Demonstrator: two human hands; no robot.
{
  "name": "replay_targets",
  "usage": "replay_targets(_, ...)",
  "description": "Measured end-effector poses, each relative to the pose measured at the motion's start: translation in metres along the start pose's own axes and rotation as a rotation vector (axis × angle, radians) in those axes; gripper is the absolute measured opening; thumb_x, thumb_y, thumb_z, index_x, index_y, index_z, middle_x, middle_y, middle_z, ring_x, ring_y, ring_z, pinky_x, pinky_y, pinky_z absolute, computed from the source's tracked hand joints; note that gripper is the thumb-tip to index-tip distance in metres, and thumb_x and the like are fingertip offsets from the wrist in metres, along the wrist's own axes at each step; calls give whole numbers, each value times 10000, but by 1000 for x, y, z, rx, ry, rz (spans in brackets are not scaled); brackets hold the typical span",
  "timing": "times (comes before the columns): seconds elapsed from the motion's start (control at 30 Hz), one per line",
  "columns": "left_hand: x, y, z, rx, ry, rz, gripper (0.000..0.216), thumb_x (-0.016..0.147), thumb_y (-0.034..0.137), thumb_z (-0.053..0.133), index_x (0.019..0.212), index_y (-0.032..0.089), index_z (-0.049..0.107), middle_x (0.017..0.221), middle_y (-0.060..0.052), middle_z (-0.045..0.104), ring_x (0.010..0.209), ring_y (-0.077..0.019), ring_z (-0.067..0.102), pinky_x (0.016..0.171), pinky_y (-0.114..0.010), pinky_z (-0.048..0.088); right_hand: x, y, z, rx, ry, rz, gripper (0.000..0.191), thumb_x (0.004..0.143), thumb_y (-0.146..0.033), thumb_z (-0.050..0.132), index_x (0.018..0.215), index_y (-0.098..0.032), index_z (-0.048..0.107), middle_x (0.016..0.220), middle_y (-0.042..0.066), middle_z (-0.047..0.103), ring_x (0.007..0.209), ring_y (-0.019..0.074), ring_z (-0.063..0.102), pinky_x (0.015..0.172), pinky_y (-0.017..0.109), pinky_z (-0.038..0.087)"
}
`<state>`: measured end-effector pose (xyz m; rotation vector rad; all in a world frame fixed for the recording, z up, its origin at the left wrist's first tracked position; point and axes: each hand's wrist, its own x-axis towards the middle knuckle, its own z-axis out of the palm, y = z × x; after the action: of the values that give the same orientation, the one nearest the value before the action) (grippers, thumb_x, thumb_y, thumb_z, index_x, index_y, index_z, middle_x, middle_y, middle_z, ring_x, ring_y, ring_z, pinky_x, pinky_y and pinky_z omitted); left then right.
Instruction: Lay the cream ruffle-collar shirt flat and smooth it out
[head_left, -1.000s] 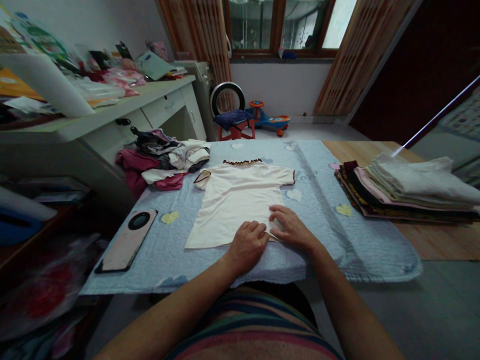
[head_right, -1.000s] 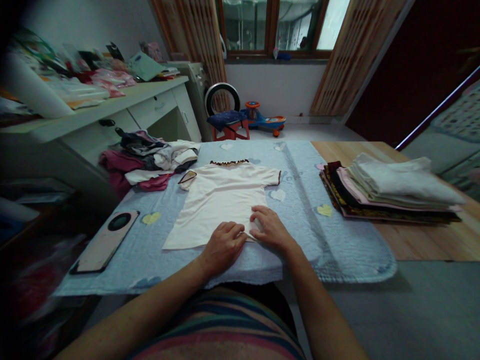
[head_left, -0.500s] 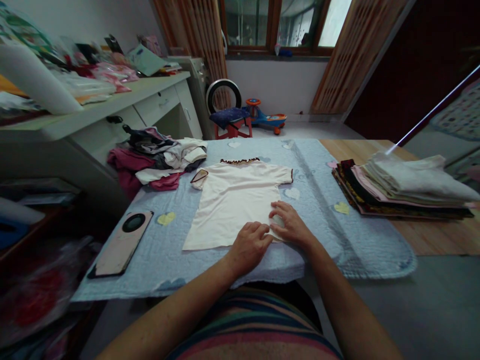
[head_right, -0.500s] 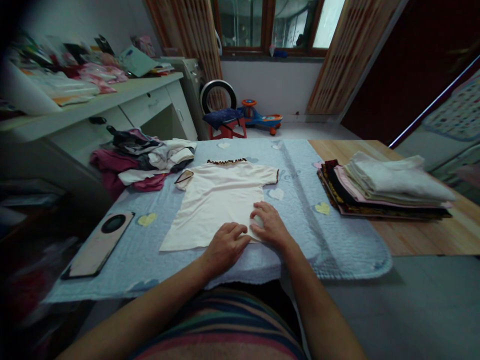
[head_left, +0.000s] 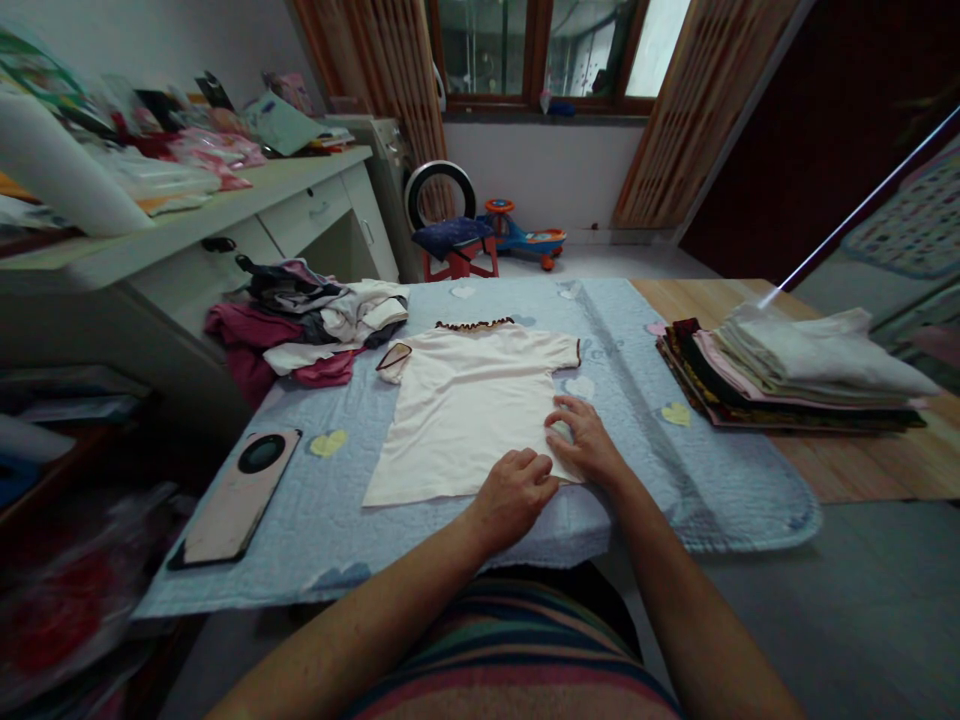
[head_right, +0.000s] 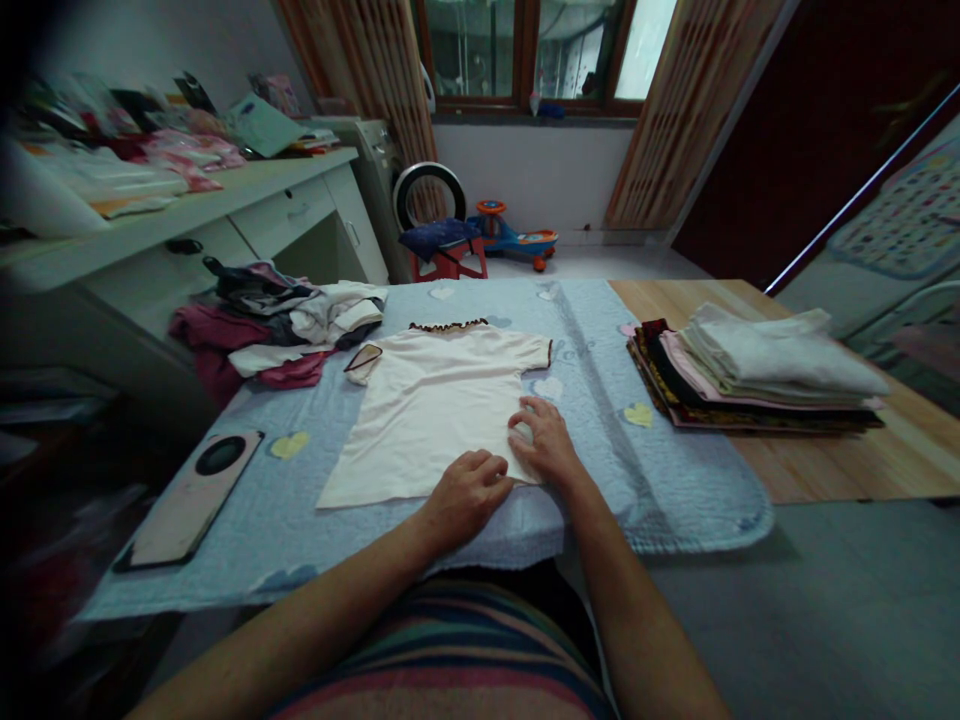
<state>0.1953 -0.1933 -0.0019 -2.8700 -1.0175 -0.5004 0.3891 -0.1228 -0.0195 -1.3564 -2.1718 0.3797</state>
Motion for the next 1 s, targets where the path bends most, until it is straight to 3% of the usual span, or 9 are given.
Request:
replay_targets(0.17,1,-1,3,-21,19,28,117,969,222,527,938,184,633,1032,-59,622,926,-204,547,794,-352,466,-4,-6,-5,-52,-108,-55,338,726,-268,722,1062,-246,699,1459,104,471,1413,338,314,1142,545,264)
replay_targets(0.3,1,-1,2,-15,-22,35,105,952,212,556,869,183,612,887,-28,612,849,-195,547,741,-332,469,-1,0,1,-28,-68,-29,280,760,-237,679,1039,-227,692,1410,120,509,1362,321,393,1125,531,308)
replay_targets(0.47,2,-2,0,-28,-26,42,122,942,200,571,823,183,591,861,-19,611,817,-189,547,701,-322,463,1,8,4,64,46,7,221,815,-148,531,964,-213,680,1317,128,559,1252,271,502,1095,496,370)
replay_targets(0.6,2,-1,1,-35,-37,47,138,955,193,548,825,177,593,861,-25,622,822,-187,559,714,-321,470,-2,5,-1,62,12,-34,221,824,-211,575,1022,-201,672,1348,139,537,1283,278,474,1102,487,360)
replay_targets(0.73,0,0,3,-26,-13,46,128,961,186,534,855,173,603,889,-30,636,854,-191,577,753,-326,484,-4,1,-4,-38,-69,-89,352,746,-281,705,1088,-205,669,1399,141,507,1357,322,390,1131,516,304)
replay_targets(1.0,2,-1,0,-25,-32,62,123,956,192,546,849,172,603,897,-27,648,832,-188,574,715,-323,483,1,7,6,10,26,-38,204,837,-171,545,997,-202,668,1322,137,563,1267,274,488,1098,487,370)
